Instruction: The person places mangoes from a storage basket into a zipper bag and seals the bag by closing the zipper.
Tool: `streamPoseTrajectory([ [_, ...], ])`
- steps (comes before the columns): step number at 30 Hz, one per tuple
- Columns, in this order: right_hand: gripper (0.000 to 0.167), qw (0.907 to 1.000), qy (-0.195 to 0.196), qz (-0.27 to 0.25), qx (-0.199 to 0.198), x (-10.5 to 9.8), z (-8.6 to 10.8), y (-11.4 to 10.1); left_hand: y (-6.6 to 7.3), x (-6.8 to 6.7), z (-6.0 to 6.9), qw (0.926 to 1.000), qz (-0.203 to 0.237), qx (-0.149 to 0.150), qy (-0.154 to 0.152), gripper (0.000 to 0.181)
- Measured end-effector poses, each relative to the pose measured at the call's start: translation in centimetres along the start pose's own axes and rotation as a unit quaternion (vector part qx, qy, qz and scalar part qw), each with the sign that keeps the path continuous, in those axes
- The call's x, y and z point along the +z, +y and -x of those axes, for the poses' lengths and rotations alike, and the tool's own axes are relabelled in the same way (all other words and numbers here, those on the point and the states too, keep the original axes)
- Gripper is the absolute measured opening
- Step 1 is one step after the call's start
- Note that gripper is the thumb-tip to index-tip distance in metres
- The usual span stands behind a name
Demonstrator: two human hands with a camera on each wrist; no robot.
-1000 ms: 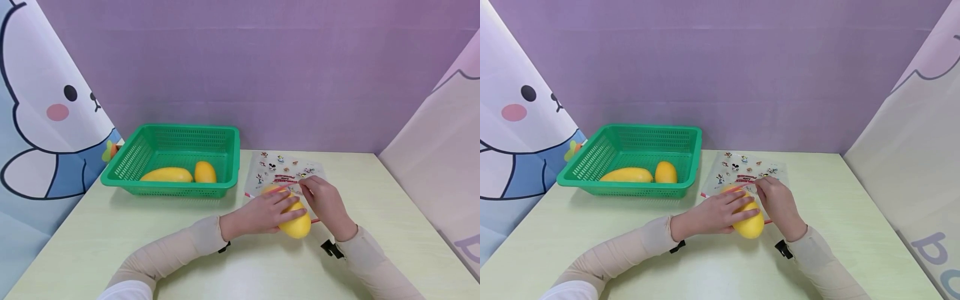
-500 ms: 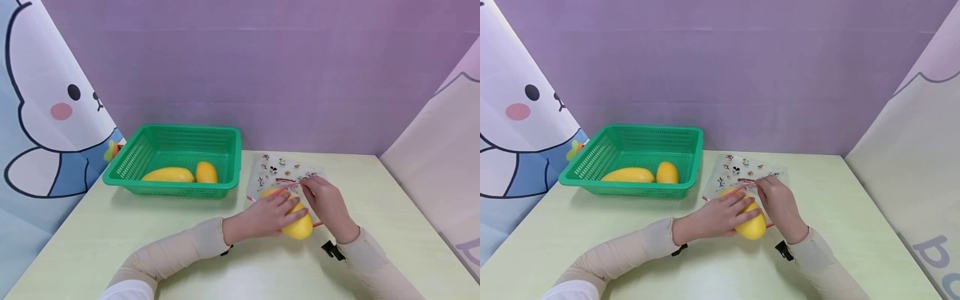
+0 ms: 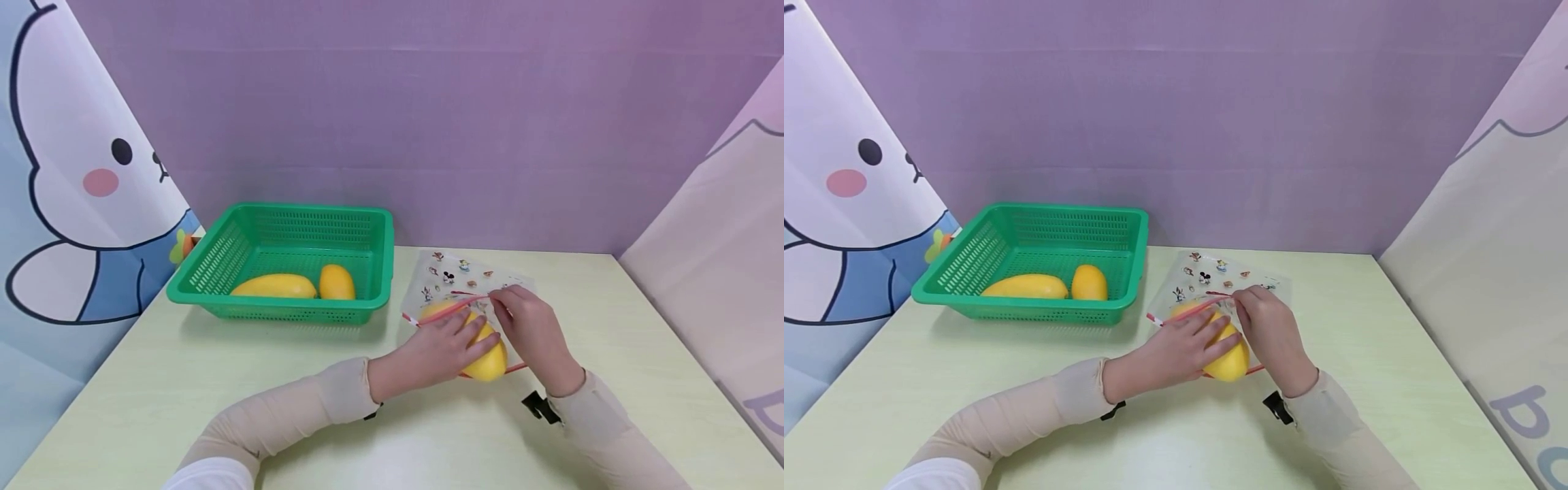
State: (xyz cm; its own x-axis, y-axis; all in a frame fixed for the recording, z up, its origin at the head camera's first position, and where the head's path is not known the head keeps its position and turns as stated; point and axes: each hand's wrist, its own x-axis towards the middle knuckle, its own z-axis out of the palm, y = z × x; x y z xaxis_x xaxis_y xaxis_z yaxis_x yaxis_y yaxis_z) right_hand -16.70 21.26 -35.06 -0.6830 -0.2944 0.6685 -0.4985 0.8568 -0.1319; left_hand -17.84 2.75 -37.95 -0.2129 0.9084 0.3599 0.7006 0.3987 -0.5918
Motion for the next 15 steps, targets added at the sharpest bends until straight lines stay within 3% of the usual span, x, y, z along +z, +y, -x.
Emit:
streamPoseTrajectory([
  [8, 0.015, 0.9999, -0.003, 0.004, 0.011, -0.04, -0.15, -0.13, 0.38, 0.05, -0.09, 0.9994, -0.034, -0.002, -0.011, 0.042],
  [15, 0.016, 0.9999, -0.002, -0.001, 0.016, 0.14, -0.34, -0.40, 0.45, 0.02, -0.30, 0.9981, -0.029, -0.018, -0.051, 0.047],
])
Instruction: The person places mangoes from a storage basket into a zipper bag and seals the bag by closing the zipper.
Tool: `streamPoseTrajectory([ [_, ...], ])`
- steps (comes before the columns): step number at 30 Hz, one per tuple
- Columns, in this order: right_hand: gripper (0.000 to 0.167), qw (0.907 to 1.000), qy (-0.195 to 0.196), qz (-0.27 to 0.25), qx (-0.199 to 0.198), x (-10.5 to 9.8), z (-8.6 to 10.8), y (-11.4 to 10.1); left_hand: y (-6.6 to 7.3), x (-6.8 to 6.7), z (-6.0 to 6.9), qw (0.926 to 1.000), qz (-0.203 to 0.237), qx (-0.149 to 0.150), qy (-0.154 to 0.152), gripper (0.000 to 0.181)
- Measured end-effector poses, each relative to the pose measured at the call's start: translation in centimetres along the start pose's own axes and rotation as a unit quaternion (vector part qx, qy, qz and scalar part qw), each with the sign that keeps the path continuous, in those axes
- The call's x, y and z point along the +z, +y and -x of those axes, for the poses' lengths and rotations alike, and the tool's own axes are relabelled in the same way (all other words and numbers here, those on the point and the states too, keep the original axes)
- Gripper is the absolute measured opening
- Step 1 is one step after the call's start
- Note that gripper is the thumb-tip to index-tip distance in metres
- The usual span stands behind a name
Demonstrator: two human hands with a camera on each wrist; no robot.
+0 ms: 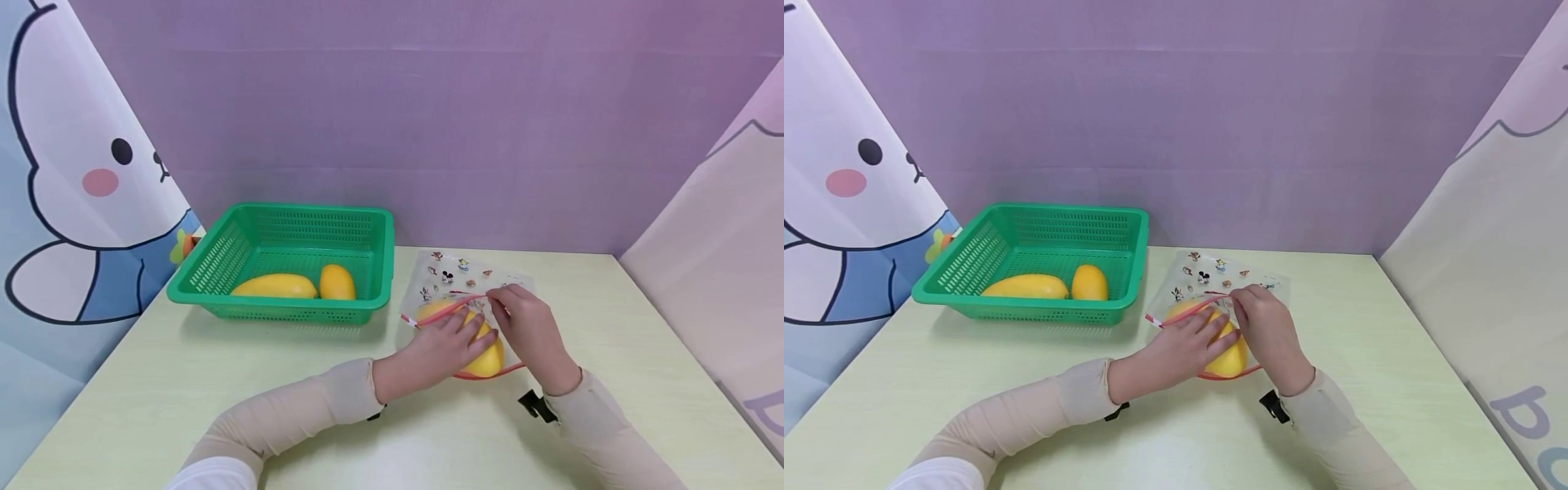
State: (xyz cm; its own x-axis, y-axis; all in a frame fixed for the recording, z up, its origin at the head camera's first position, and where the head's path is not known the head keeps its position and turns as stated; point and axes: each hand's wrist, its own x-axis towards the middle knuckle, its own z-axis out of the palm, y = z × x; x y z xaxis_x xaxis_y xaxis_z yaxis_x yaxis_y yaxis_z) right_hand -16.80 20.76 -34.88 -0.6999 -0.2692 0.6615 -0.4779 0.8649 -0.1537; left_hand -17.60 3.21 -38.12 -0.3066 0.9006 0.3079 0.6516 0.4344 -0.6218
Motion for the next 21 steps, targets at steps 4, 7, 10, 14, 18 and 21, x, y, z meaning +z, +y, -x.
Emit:
streamPoseTrajectory([
  [4, 0.015, 1.0000, 0.000, 0.003, -0.002, 0.1, -0.1, -0.1, 0.1, 0.4, -0.2, 1.0000, 0.001, -0.008, -0.002, 0.047],
  [7, 0.013, 1.0000, -0.002, 0.004, -0.002, 0.2, -0.2, -0.1, 0.1, 0.8, -0.4, 0.9999, 0.002, -0.010, 0.009, 0.044],
  [10, 0.013, 1.0000, -0.005, 0.002, -0.001, 0.2, -0.3, -0.1, 0.1, 1.2, -0.5, 0.9998, 0.000, -0.008, 0.019, 0.042],
  [14, 0.013, 1.0000, -0.004, 0.001, 0.000, 0.2, -0.4, -0.2, 0.1, 1.3, -0.6, 0.9998, -0.003, -0.005, 0.020, 0.040],
  [18, 0.015, 1.0000, -0.001, 0.001, 0.001, 0.2, -0.5, -0.3, 0.0, 1.2, -0.7, 1.0000, -0.003, -0.003, 0.005, 0.042],
  [21, 0.015, 1.0000, 0.002, 0.000, -0.002, 0.2, -0.5, -0.3, 0.0, 1.2, -0.8, 0.9999, -0.003, -0.001, -0.012, 0.045],
])
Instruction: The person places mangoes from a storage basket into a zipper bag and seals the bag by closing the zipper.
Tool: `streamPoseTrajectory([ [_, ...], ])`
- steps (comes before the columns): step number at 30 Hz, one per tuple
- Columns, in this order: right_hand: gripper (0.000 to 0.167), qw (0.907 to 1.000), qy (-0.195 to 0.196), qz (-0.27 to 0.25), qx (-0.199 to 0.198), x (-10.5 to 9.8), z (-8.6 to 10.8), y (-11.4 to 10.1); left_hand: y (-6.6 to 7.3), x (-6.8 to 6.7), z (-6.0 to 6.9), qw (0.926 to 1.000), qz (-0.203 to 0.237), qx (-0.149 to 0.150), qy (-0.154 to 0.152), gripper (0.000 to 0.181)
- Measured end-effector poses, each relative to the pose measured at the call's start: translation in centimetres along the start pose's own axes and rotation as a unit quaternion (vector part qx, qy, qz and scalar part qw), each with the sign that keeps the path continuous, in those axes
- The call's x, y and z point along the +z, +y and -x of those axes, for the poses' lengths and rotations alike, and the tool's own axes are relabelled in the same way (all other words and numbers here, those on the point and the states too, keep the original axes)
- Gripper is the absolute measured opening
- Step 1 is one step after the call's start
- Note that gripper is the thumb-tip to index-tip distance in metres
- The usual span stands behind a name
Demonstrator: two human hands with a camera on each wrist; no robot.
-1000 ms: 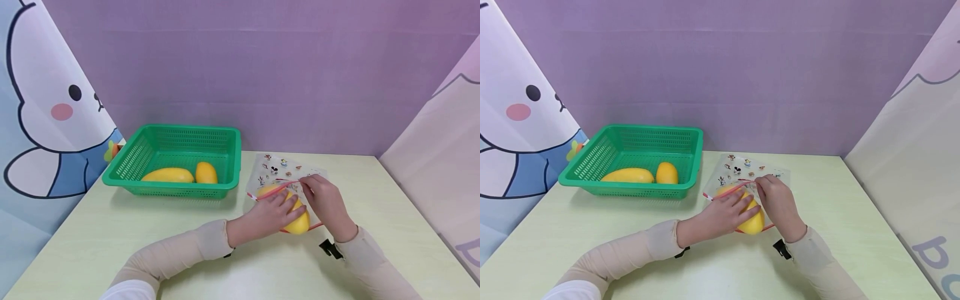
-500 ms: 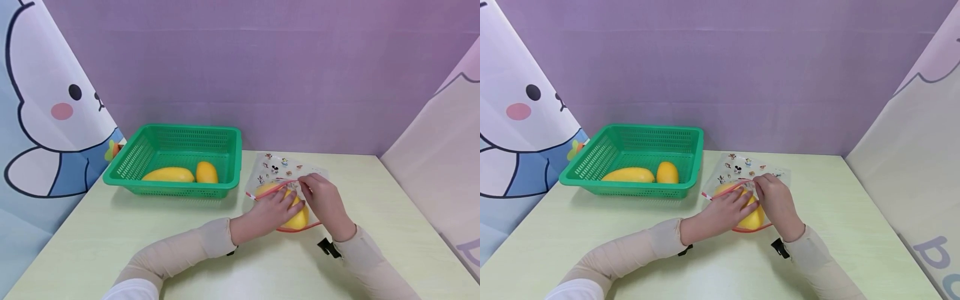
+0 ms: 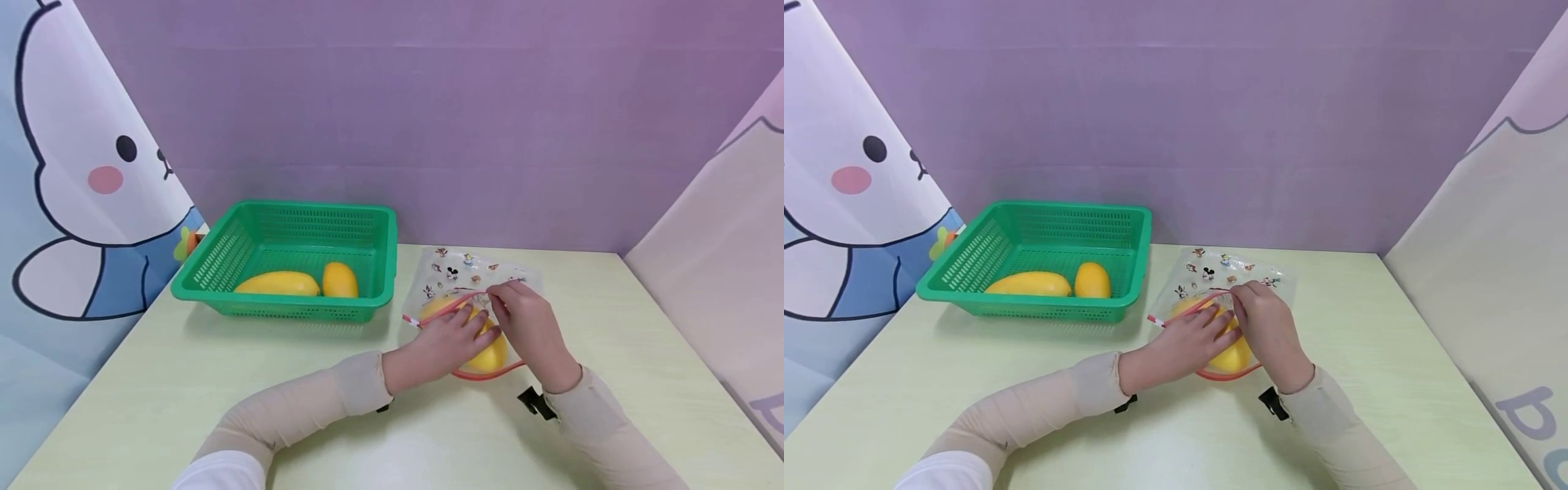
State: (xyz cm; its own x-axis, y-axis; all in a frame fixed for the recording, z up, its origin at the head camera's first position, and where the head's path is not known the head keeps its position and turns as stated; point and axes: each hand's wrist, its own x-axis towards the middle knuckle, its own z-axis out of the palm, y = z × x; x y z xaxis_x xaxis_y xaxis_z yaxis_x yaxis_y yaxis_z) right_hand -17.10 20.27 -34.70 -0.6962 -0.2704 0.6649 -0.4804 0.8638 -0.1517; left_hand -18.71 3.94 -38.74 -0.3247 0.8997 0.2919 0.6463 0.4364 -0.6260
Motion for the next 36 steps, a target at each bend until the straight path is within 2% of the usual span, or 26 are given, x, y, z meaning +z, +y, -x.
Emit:
streamPoseTrajectory([
  [6, 0.014, 1.0000, 0.002, 0.001, -0.002, 0.0, 0.0, -0.1, 0.1, 0.1, -0.2, 0.9996, 0.003, 0.004, -0.027, 0.052],
  [16, 0.013, 1.0000, -0.009, 0.002, -0.002, -0.1, 0.0, -0.2, 0.7, 0.8, -0.9, 0.9988, 0.006, -0.005, -0.049, 0.063],
  [24, 0.013, 0.9994, -0.030, -0.001, 0.015, -0.1, 0.2, -0.4, 0.7, 0.8, -1.4, 0.9973, 0.001, -0.011, -0.072, 0.057],
  [30, 0.012, 0.9998, -0.021, -0.003, -0.004, -0.1, 0.0, -0.5, 0.7, 0.9, -1.8, 0.9950, -0.005, -0.007, -0.100, 0.058],
  [36, 0.011, 0.9997, -0.024, -0.004, -0.006, -0.2, 0.1, -0.6, 0.8, 1.1, -2.1, 0.9937, 0.000, -0.017, -0.110, 0.059],
])
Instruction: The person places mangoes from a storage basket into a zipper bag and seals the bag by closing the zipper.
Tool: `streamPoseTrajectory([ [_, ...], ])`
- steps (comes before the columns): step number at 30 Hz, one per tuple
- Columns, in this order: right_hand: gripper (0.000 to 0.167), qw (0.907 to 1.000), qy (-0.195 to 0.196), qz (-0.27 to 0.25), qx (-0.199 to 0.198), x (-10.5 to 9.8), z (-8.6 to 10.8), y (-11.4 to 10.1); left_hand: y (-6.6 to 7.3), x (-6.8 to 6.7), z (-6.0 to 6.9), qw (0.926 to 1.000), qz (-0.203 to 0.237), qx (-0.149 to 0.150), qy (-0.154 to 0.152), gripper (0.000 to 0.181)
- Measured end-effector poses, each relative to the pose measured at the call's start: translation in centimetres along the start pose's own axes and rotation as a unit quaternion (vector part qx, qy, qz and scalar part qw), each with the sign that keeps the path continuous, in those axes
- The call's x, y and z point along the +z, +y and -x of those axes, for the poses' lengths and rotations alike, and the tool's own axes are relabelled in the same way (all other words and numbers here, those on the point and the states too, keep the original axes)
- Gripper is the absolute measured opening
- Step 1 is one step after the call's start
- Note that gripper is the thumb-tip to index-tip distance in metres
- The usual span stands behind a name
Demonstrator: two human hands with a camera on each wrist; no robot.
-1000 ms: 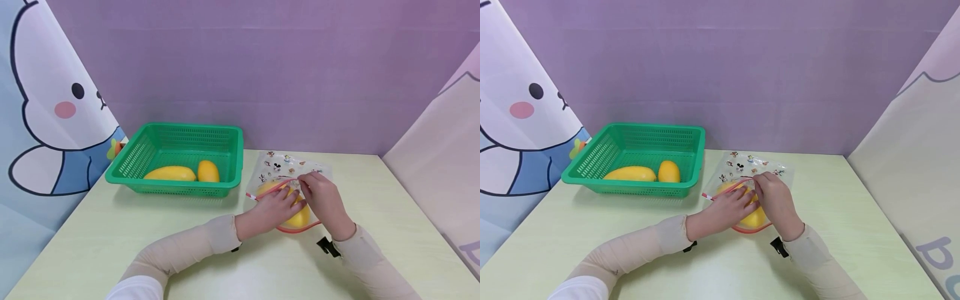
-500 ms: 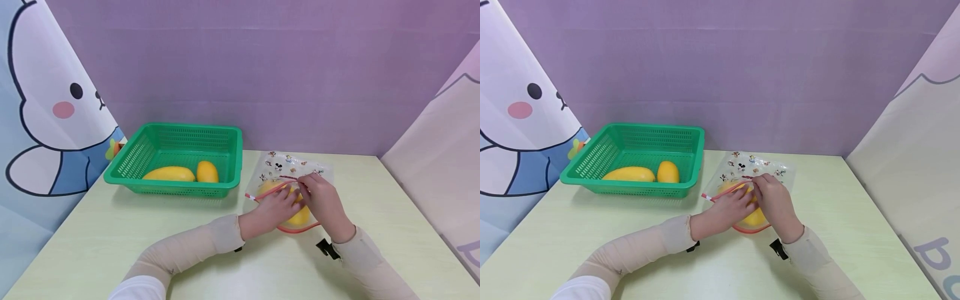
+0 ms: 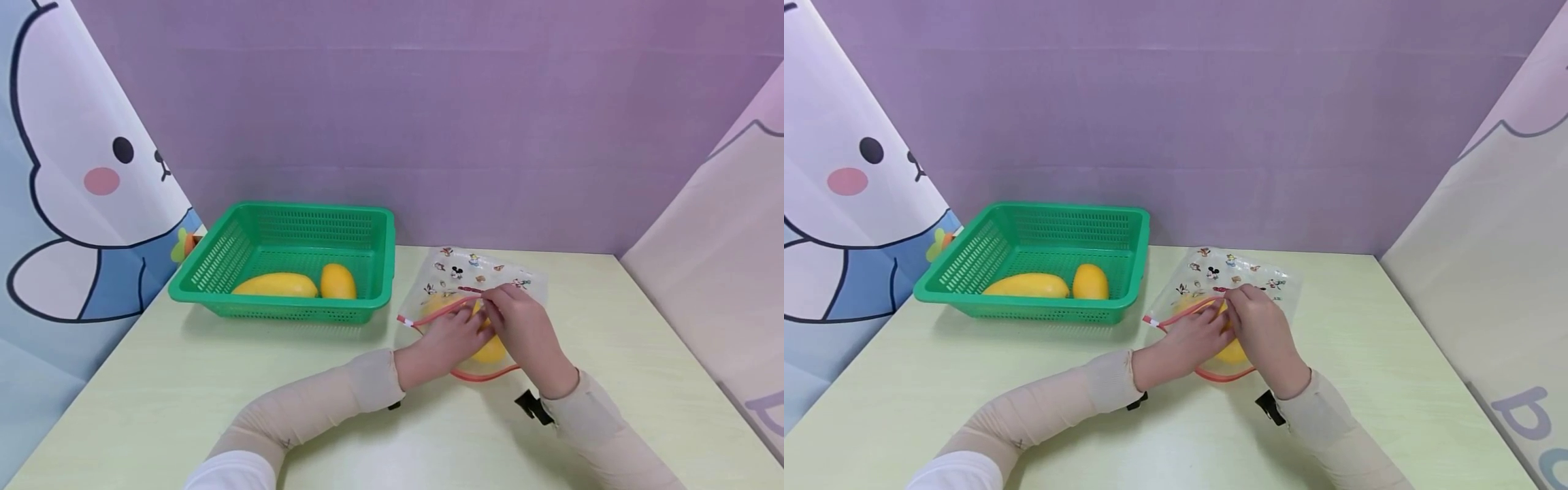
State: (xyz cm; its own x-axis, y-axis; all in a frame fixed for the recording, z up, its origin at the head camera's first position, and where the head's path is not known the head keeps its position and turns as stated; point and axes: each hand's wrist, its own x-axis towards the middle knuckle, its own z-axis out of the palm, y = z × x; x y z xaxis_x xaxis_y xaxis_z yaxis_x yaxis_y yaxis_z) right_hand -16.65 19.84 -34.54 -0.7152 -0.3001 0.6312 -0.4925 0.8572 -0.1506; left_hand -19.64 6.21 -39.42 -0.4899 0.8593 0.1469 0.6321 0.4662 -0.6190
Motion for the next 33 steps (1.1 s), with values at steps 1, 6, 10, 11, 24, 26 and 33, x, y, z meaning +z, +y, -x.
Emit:
streamPoseTrajectory([
  [1, 0.012, 1.0000, -0.002, -0.001, 0.001, 0.0, 0.0, 0.0, 0.0, -0.1, 0.0, 1.0000, 0.002, -0.002, -0.005, 0.059],
  [6, 0.013, 0.9999, -0.010, -0.004, 0.003, 0.1, 0.2, -0.1, 0.1, -0.5, -0.3, 0.9988, 0.007, -0.005, -0.049, 0.067],
  [10, 0.013, 1.0000, -0.007, -0.003, 0.003, 0.0, 0.2, -0.2, 0.3, -0.5, -0.5, 0.9976, 0.012, -0.012, -0.067, 0.070],
  [11, 0.013, 1.0000, -0.006, -0.003, 0.003, 0.0, 0.1, -0.2, 0.3, -0.4, -0.6, 0.9976, 0.011, -0.014, -0.067, 0.069],
  [24, 0.013, 0.9999, -0.010, -0.004, 0.004, -0.2, 0.1, -0.8, 0.4, 0.0, -1.0, 0.9970, 0.007, -0.008, -0.076, 0.064],
  [26, 0.013, 1.0000, -0.008, -0.003, 0.002, -0.1, 0.1, -0.7, 0.5, 0.1, -1.1, 0.9967, 0.012, -0.010, -0.079, 0.065],
  [33, 0.012, 0.9999, 0.010, -0.003, -0.012, 0.0, 0.1, -0.7, 0.5, 0.0, -1.3, 0.9949, 0.027, -0.012, -0.097, 0.066],
])
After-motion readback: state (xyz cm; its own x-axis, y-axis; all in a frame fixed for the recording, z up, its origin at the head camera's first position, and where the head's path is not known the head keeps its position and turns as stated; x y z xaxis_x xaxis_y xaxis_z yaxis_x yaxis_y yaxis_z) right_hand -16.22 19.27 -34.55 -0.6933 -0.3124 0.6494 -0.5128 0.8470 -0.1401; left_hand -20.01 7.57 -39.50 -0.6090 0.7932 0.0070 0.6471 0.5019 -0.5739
